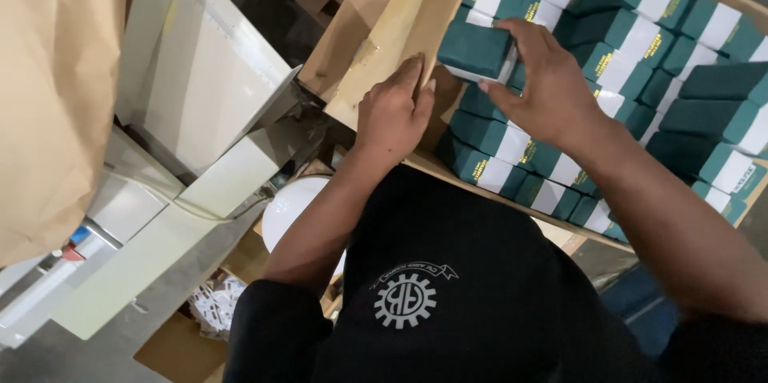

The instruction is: The person packs small printed boxes from a production machine into a larger shipping carton.

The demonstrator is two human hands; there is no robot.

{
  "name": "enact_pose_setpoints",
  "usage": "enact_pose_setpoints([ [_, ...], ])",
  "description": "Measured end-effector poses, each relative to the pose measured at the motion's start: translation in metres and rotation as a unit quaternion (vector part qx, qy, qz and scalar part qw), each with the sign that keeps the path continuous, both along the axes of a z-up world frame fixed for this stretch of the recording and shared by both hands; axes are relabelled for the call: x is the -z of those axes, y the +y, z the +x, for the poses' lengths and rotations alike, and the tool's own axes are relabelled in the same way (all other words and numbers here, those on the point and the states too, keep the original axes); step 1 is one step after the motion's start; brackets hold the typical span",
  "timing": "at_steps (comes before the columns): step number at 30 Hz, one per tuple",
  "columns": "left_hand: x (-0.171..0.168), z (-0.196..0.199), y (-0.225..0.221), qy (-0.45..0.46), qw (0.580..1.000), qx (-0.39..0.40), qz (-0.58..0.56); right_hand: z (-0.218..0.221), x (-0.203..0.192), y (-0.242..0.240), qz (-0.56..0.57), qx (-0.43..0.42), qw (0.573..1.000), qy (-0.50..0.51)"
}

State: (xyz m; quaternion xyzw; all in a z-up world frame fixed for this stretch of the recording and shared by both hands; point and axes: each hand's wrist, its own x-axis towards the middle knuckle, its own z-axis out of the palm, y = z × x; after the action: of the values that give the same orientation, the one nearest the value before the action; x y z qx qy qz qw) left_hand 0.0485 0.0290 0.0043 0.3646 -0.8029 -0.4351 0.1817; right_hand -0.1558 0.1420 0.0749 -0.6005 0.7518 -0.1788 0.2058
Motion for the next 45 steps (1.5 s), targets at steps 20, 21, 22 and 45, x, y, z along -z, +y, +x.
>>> enact_pose_setpoints([
  [20,0.009,0.003,-0.001,0.03,0.999,-0.006,-0.016,0.019,0.063,-0.059,0.111,-0.08,0.968,0.211],
  [21,0.009,0.003,-0.001,0.03,0.999,-0.011,-0.018,0.02,0.058,-0.062,0.095,-0.075,0.967,0.225],
  [22,0.01,0.002,-0.001,0.029,0.999,-0.012,-0.018,0.017,0.069,-0.064,0.095,-0.077,0.967,0.224],
  [45,0.015,0.001,0.007,0.103,0.993,0.001,-0.061,0.027,0.053,-0.05,0.271,-0.181,0.916,0.234],
])
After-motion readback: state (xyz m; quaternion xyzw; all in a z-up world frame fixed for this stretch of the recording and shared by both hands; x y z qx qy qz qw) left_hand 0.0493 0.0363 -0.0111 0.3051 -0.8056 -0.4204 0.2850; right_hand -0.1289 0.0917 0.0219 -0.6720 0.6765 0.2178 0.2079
